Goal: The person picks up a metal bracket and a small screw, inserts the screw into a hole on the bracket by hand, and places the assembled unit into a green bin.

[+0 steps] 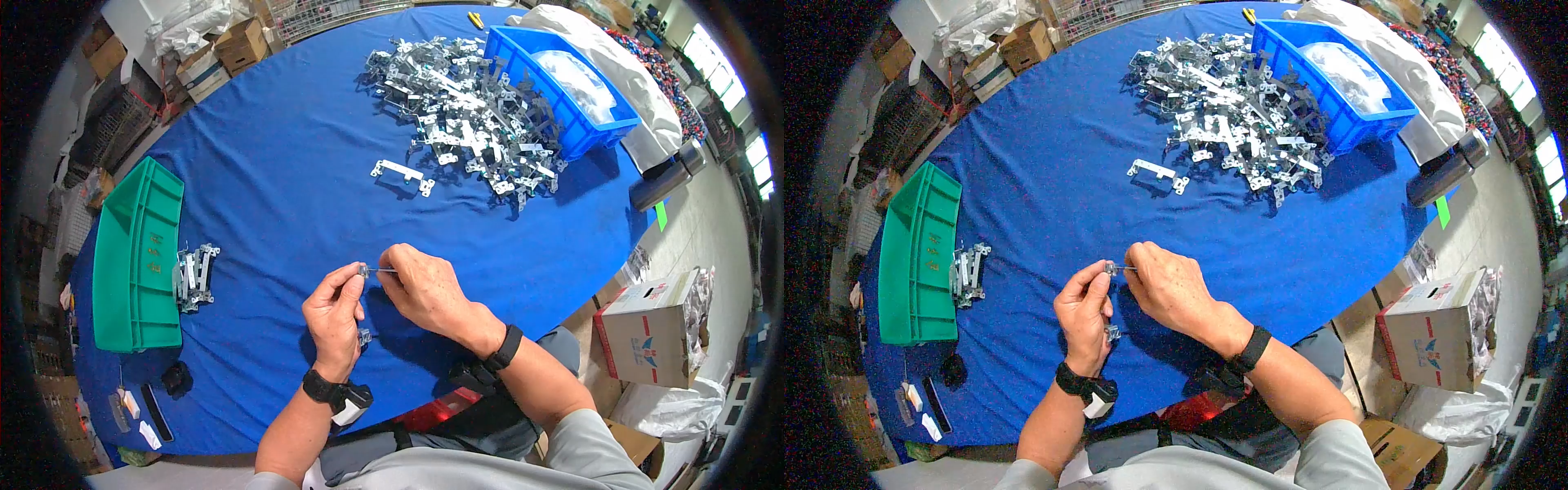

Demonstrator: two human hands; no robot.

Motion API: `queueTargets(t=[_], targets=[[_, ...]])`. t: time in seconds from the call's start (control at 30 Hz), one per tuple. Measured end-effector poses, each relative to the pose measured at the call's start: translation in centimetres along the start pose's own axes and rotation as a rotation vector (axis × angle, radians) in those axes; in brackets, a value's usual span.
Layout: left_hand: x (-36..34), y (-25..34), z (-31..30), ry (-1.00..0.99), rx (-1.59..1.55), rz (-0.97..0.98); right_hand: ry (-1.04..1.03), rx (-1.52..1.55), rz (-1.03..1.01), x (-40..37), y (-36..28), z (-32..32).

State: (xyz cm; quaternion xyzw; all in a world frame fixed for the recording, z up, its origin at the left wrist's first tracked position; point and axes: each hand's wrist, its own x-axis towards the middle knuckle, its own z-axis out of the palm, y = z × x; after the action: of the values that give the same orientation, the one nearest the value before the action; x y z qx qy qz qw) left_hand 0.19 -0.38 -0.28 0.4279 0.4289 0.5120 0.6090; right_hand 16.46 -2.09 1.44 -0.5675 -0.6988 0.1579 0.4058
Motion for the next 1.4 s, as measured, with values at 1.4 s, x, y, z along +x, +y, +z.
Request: queueTargets(t=[1.4], targets=[[0.2, 0.0, 0.0, -0.004, -0.011, -0.011, 0.0, -0.036, -0.004, 0.1, -0.3, -0.8]])
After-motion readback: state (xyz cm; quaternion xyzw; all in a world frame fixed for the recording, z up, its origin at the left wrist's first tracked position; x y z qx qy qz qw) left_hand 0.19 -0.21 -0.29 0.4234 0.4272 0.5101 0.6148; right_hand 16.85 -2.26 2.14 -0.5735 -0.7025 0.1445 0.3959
